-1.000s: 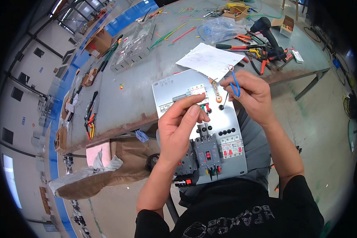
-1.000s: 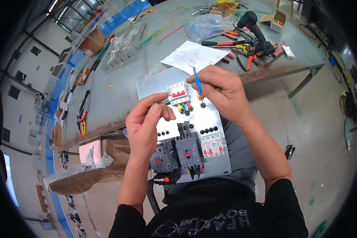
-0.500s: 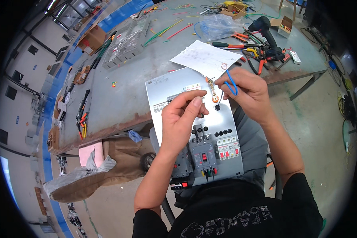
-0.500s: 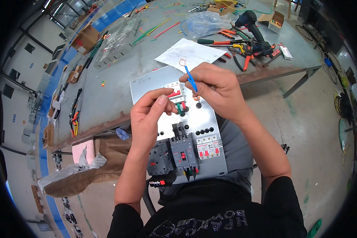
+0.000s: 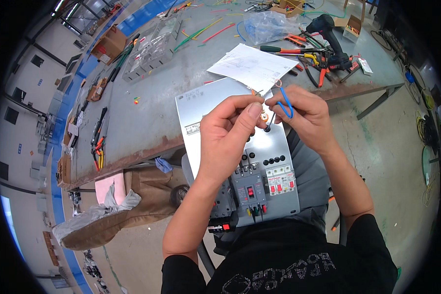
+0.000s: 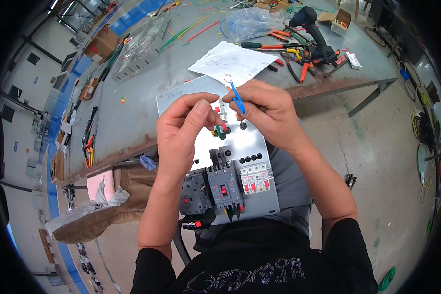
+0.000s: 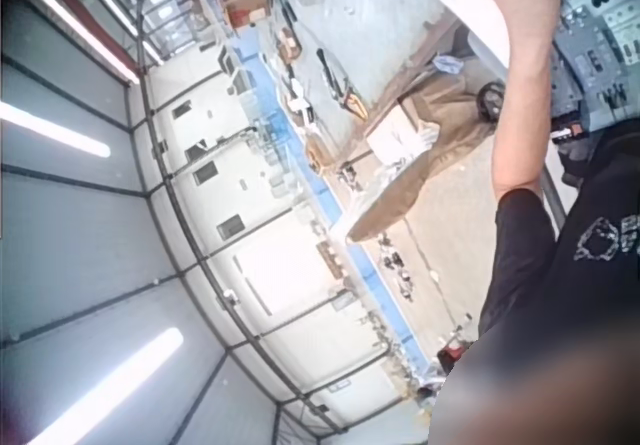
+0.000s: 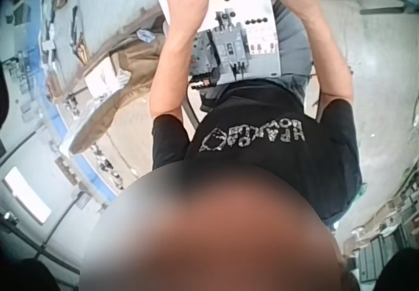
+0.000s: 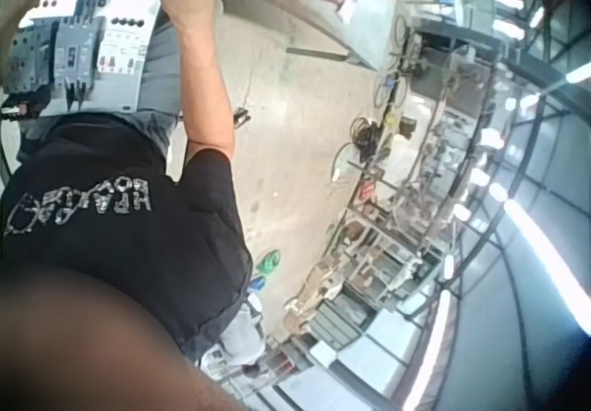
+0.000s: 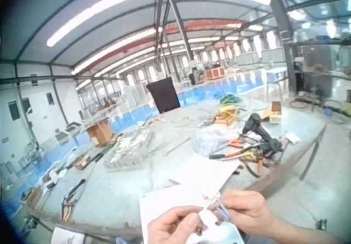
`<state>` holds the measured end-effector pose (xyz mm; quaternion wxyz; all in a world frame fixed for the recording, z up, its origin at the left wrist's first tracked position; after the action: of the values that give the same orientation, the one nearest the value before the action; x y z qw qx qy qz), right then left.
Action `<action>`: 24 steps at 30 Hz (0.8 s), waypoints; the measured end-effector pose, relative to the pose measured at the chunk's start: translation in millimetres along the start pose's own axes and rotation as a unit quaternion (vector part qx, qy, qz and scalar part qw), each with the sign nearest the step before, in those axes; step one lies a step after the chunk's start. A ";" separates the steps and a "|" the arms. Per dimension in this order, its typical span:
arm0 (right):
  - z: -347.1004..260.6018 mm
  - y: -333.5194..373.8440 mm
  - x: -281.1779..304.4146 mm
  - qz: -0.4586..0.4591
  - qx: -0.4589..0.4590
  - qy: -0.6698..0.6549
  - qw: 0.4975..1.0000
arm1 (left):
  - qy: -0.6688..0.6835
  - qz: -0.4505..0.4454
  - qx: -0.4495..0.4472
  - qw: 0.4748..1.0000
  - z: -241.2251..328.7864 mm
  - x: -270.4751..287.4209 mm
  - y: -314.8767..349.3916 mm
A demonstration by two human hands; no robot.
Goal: The person assembles an electrical control panel by hand, connecting various colored wires to terminal blocks and circuit breakers. They use a power drill to secure components and pliers to strip and cut wires, following a schematic placed on the workbench.
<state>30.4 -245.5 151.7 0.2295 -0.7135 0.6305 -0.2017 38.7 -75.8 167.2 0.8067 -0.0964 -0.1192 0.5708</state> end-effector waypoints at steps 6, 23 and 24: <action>44.8 16.7 -1.1 -0.025 -0.031 0.033 0.999 | 0.007 -0.023 0.060 0.998 -25.6 -13.3 -3.7; 170.5 83.0 48.8 0.103 -0.202 0.014 0.974 | -0.168 -0.092 0.303 0.934 -185.5 -29.6 1.1; 181.7 89.7 59.2 0.130 -0.249 0.005 0.960 | -0.159 -0.107 0.315 0.930 -189.7 -30.7 4.2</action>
<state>70.2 -299.8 -48.4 0.0656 -0.6587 0.7494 -0.0101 82.5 -107.0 -17.3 0.8225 0.2680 -0.0690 0.4970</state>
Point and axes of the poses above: each hand's wrist, its own y-axis away from the middle knuckle, its own x-axis out of the back of the hand, z = x × y, the point moved 9 cm from there along -y, towards the middle knuckle, and after that the axes turned 7 degrees about -y, right-handed, at the moved point
